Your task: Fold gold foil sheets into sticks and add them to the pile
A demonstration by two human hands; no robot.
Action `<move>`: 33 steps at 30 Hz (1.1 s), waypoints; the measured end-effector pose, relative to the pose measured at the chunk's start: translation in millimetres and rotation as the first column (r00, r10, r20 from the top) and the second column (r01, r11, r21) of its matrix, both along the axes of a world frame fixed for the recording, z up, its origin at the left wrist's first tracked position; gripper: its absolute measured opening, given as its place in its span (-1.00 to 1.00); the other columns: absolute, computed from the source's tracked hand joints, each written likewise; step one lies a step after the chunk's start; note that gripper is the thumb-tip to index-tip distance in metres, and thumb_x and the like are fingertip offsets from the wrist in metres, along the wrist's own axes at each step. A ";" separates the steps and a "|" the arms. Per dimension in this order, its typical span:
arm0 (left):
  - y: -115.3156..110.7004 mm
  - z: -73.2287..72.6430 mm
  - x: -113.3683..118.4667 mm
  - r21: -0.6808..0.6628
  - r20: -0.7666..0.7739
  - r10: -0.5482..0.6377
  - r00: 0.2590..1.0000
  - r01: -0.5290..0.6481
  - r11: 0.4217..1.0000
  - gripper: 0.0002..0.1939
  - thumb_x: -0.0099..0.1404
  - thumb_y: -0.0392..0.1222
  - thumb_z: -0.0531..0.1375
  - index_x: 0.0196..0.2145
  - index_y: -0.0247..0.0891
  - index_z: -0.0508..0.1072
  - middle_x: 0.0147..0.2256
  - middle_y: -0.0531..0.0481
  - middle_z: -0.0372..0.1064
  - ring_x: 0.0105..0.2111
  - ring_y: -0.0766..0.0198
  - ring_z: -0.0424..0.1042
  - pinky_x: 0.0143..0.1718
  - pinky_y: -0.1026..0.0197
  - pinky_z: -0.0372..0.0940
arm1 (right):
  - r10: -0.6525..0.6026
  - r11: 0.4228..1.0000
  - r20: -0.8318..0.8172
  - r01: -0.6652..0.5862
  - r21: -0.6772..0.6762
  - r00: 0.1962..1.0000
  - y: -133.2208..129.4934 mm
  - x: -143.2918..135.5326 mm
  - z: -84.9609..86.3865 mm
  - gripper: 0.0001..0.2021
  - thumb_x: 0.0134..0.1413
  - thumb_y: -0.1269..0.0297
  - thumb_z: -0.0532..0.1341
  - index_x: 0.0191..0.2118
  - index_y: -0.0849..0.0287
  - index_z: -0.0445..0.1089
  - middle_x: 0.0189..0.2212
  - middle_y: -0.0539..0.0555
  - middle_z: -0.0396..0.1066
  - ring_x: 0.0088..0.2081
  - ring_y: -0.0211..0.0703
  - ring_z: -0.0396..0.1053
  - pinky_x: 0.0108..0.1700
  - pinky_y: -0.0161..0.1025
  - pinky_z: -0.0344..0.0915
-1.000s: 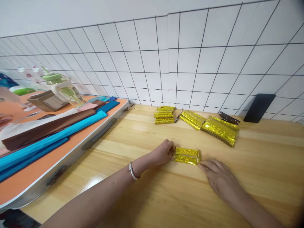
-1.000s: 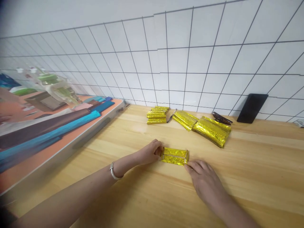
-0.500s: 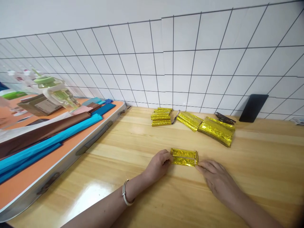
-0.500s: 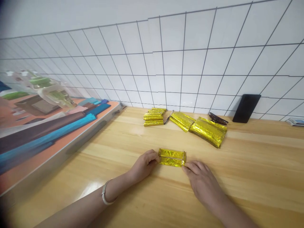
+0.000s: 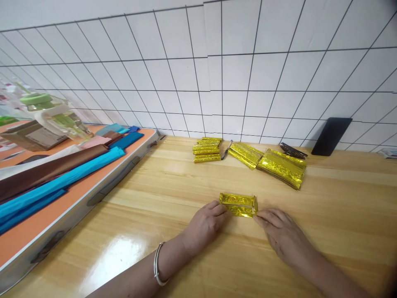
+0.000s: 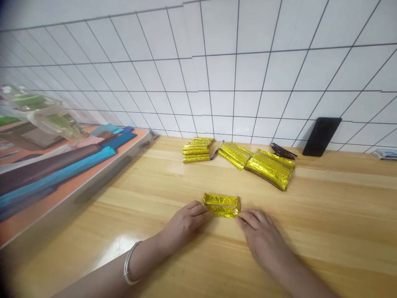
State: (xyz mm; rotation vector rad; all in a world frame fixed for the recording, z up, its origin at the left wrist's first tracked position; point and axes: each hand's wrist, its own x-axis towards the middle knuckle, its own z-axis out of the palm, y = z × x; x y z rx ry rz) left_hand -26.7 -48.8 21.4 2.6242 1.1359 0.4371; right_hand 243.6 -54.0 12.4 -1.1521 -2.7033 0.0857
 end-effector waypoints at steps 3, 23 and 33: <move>-1.4 0.6 2.7 0.007 -0.082 0.006 0.997 -0.005 1.000 -0.72 0.34 -0.37 -0.06 -0.08 -0.26 0.34 -0.21 -0.09 0.32 -0.19 0.18 0.25 -0.14 0.15 0.25 | 0.013 1.000 -0.001 -0.013 -0.003 1.000 0.2 -0.9 3.3 -0.53 0.05 0.55 0.04 0.10 0.13 0.27 0.00 0.12 0.34 0.00 -0.04 0.21 0.07 -0.02 0.20; -14.5 3.2 16.9 0.082 -0.338 0.081 0.938 -0.057 0.995 -0.70 0.28 -0.26 0.01 -0.03 -0.23 0.29 -0.22 -0.13 0.28 -0.22 0.12 0.23 -0.29 0.12 0.13 | -0.082 0.997 0.029 0.082 -0.005 0.996 -5.5 -14.2 5.2 -0.63 0.12 0.30 0.13 0.07 0.06 0.30 -0.10 0.14 0.37 -0.05 0.03 0.20 -0.02 0.03 0.23; -15.5 2.0 15.5 0.100 -0.313 0.090 0.946 -0.062 0.993 -0.68 0.31 -0.23 -0.01 0.02 -0.23 0.25 -0.21 -0.13 0.26 -0.20 0.11 0.22 -0.28 0.11 0.13 | -0.022 0.999 -0.015 0.021 -0.028 1.000 1.2 -0.3 7.5 -0.66 0.17 0.36 0.05 0.06 0.09 0.30 -0.03 0.11 0.36 -0.02 -0.05 0.22 0.03 -0.04 0.22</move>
